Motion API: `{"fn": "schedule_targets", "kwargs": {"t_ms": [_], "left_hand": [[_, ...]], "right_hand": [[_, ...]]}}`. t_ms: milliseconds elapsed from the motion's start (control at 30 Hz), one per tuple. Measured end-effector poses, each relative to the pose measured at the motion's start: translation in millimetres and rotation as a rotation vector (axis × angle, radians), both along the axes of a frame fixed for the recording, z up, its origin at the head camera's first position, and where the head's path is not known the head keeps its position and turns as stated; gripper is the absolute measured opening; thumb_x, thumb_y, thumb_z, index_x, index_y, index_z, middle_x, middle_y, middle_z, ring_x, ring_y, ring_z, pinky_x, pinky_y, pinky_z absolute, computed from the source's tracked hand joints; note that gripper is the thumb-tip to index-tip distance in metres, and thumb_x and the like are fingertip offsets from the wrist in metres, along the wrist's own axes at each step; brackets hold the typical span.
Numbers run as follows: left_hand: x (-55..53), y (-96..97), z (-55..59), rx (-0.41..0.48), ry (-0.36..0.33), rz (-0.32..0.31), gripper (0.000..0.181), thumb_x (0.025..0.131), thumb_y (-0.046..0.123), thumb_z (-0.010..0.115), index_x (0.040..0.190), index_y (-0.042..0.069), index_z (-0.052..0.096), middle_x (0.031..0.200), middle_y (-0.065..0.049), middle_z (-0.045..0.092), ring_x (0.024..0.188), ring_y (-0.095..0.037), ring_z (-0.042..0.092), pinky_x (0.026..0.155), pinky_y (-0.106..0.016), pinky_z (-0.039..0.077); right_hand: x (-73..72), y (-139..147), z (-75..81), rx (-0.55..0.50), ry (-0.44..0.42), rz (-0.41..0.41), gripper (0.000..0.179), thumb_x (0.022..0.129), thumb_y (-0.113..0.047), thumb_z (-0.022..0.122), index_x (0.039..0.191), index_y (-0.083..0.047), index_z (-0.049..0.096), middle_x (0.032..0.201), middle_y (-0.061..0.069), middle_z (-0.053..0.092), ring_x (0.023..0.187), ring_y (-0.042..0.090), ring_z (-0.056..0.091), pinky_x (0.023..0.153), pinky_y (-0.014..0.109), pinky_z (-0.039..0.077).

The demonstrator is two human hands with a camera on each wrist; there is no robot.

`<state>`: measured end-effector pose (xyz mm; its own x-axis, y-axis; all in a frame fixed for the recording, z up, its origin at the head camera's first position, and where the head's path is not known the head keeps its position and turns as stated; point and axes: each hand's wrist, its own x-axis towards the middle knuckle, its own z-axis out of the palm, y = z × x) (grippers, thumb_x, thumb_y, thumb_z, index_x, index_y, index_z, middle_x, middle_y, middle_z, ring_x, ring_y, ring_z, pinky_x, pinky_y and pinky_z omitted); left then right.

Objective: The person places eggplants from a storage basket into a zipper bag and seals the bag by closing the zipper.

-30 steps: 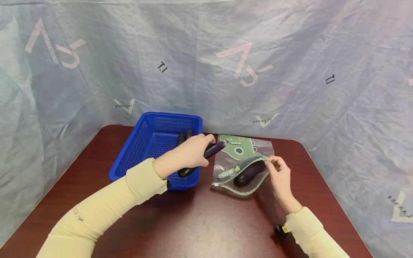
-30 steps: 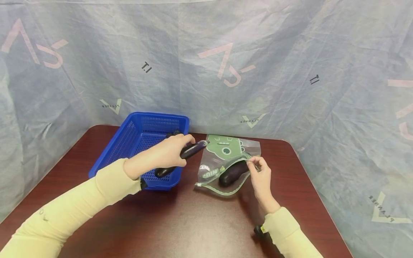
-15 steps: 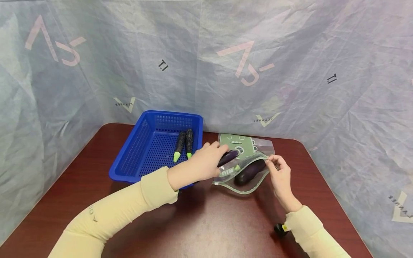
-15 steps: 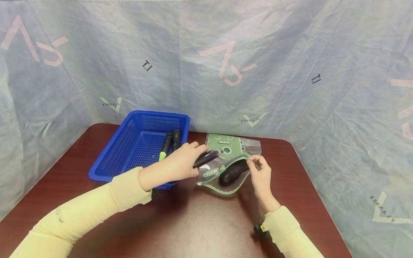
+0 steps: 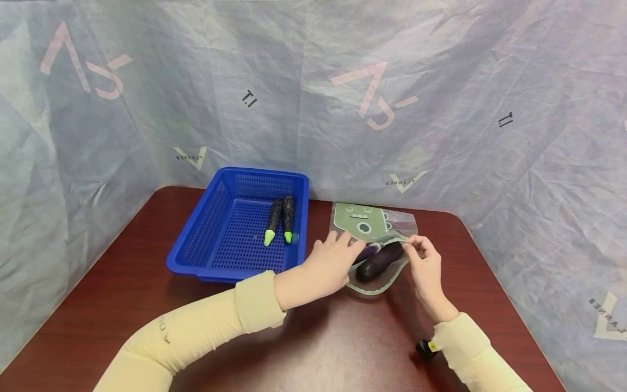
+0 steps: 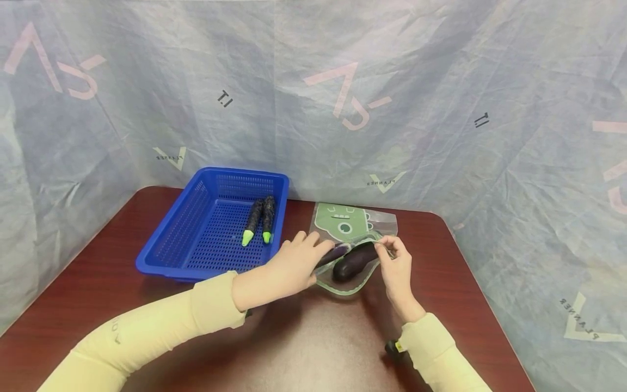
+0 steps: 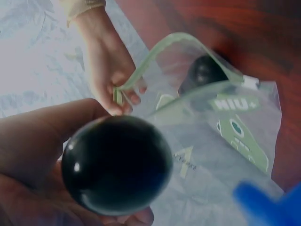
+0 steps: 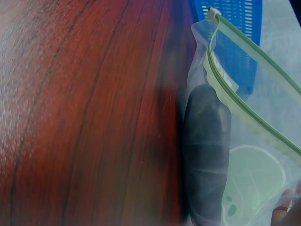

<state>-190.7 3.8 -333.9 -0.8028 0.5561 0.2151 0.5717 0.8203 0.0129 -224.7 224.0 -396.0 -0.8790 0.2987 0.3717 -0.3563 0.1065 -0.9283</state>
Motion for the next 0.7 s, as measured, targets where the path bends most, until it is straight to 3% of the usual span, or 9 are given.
{"fn": "schedule_targets", "kwargs": {"t_ms": [167, 233, 467, 700], "left_hand": [[6.2, 10.2, -11.3, -0.012, 0.115, -0.009, 0.049, 0.074, 0.025, 0.075, 0.118, 0.02, 0.053, 0.112, -0.005, 0.054, 0.097, -0.025, 0.051, 0.061, -0.038, 0.046], [7.5, 14.0, -16.8, -0.018, 0.153, -0.012, 0.046, 0.075, 0.024, 0.074, 0.116, 0.021, 0.054, 0.109, -0.005, 0.055, 0.096, -0.024, 0.05, 0.061, -0.037, 0.045], [12.6, 27.7, -31.6, -0.04, 0.175, -0.005, 0.029, 0.088, 0.017, 0.061, 0.115, 0.023, 0.053, 0.104, -0.003, 0.054, 0.095, -0.023, 0.05, 0.063, -0.039, 0.046], [12.3, 40.4, -50.5, -0.056, 0.222, 0.002, 0.029, 0.087, 0.018, 0.063, 0.114, 0.023, 0.053, 0.104, -0.002, 0.053, 0.092, -0.022, 0.05, 0.062, -0.037, 0.046]], "right_hand": [[0.6, -1, 0.3, 0.008, -0.007, -0.006, 0.002, 0.085, 0.001, 0.061, 0.084, -0.001, 0.061, 0.076, 0.0, 0.056, 0.07, 0.007, 0.053, 0.064, 0.017, 0.042], [1.0, -1, 0.3, 0.011, -0.011, -0.006, 0.005, 0.085, -0.002, 0.063, 0.085, 0.003, 0.06, 0.077, 0.0, 0.057, 0.07, 0.01, 0.053, 0.064, 0.018, 0.042], [1.0, -2, -0.6, 0.02, -0.016, -0.007, 0.003, 0.085, 0.001, 0.06, 0.086, 0.004, 0.059, 0.076, 0.0, 0.056, 0.07, 0.009, 0.053, 0.064, 0.018, 0.043], [1.5, -3, 0.0, 0.007, -0.006, 0.006, 0.003, 0.085, 0.007, 0.057, 0.088, 0.008, 0.058, 0.076, 0.001, 0.056, 0.07, 0.008, 0.053, 0.064, 0.019, 0.043]]}}
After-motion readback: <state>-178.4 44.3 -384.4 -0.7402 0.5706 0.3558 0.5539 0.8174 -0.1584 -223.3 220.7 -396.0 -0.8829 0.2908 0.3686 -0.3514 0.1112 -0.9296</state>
